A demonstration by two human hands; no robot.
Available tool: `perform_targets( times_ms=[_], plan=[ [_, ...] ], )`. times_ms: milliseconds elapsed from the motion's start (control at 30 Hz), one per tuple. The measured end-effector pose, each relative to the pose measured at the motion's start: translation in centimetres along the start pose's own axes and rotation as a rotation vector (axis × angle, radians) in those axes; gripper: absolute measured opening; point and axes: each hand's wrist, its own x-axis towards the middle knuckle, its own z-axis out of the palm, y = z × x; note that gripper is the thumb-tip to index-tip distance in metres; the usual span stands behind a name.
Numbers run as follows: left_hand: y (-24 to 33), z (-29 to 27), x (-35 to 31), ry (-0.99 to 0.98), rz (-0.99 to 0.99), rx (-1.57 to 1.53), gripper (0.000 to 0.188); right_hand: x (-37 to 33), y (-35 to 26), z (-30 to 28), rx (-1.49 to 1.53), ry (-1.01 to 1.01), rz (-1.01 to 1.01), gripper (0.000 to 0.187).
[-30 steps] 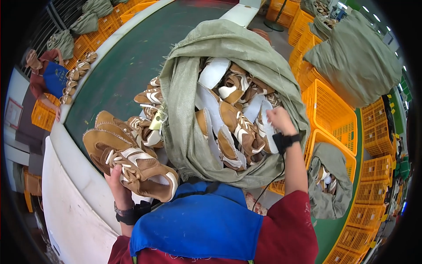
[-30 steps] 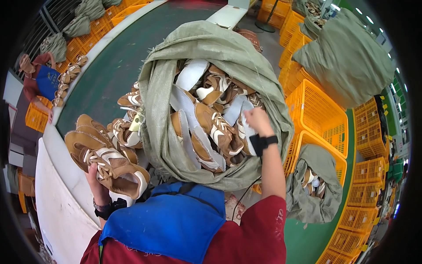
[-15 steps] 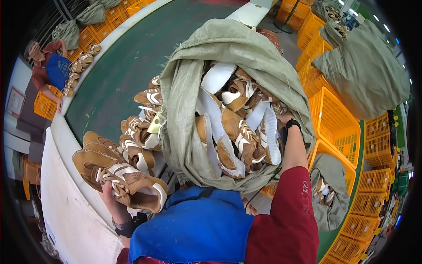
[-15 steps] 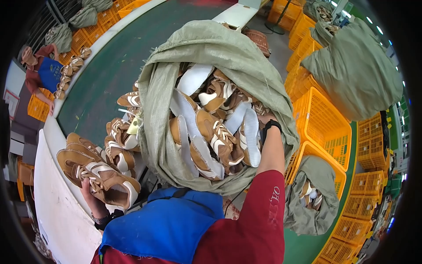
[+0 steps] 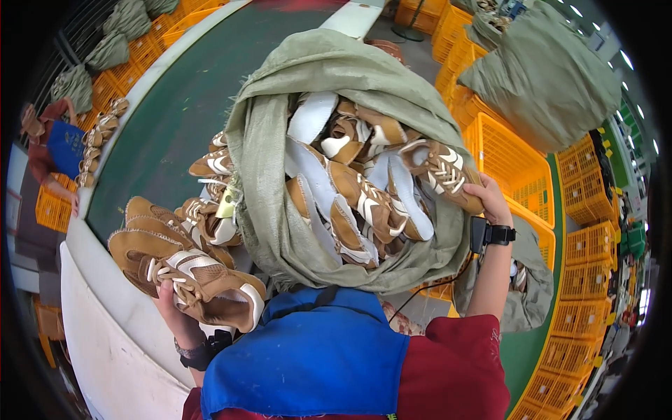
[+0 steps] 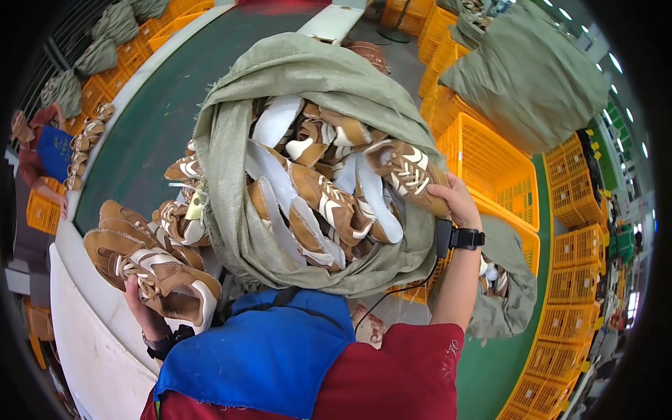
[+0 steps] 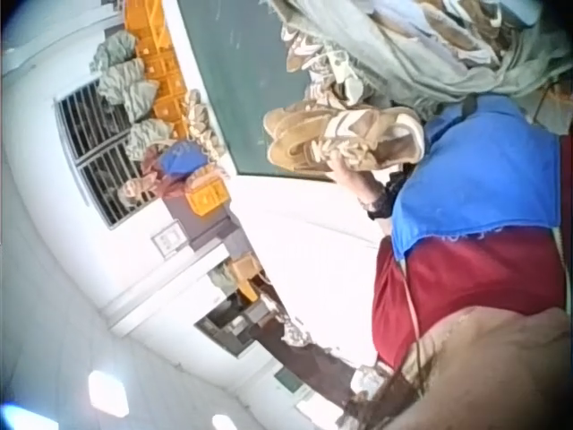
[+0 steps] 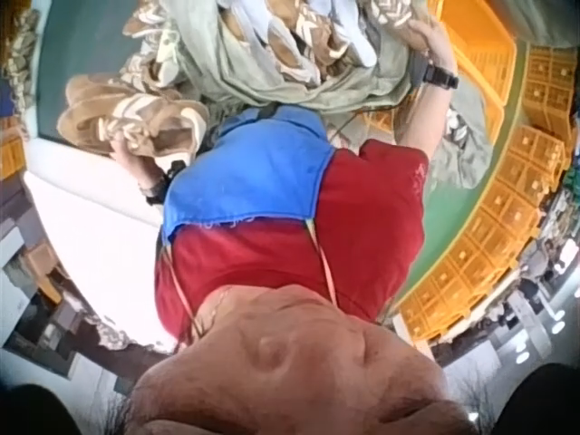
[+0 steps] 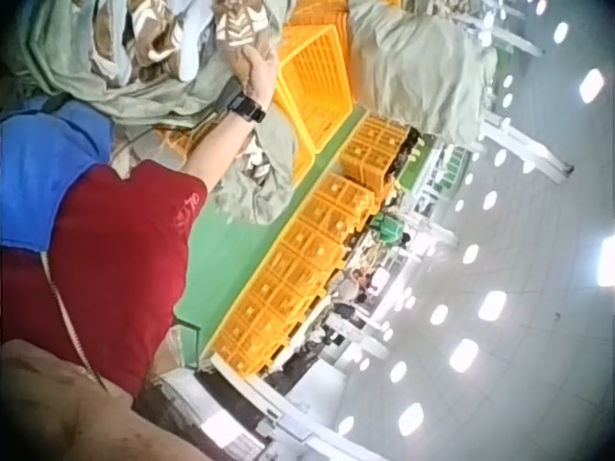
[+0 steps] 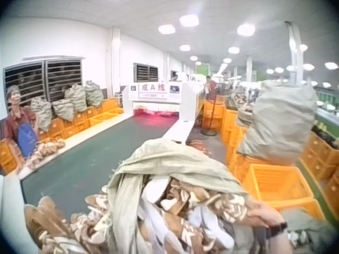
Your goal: Unloading and sorting shoes from a large transport bag onto a conveyor belt system in a factory.
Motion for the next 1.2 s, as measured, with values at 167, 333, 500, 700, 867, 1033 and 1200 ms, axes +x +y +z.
perform_targets(
  times_ms=[167, 333, 500, 700, 867, 1033, 1200],
  plan=[
    [0.0, 1.3, 1.2, -0.122, 0.044, -0.047, 0.057, -3.4, -2.1, 0.5, 0.023, 0.075, -0.068, 0.041],
    [1.0, 1.3, 1.9, -0.106, 0.098, 0.020, 0.053, -3.7, -5.7, 4.8, -0.062, 0.182, -0.295, 0.047],
    [3.2, 0.4, 3.1, -0.154, 0.194, 0.207, 0.054, -3.1, -10.6, 15.0, 0.289, -0.129, -0.659, 0.077],
    [5.2, -1.7, 3.5, -0.052, 0.280, 0.417, 0.058, -2.4, -14.0, 34.0, -0.068, -0.845, -0.789, 0.078],
    [5.4, -7.0, 1.9, -0.112, 0.160, 0.340, 0.054, -4.8, -9.9, 49.6, -0.240, -1.190, -0.704, 0.054],
    [4.8, -14.3, -1.9, -0.384, -0.112, -0.171, 0.056, -6.8, -5.9, 55.5, -0.315, -1.282, -0.814, 0.050],
    [4.9, -19.2, -2.6, -0.399, -0.101, 0.046, 0.090, -8.2, -3.8, 61.0, -0.452, -1.290, -0.858, 0.049]
  ],
)
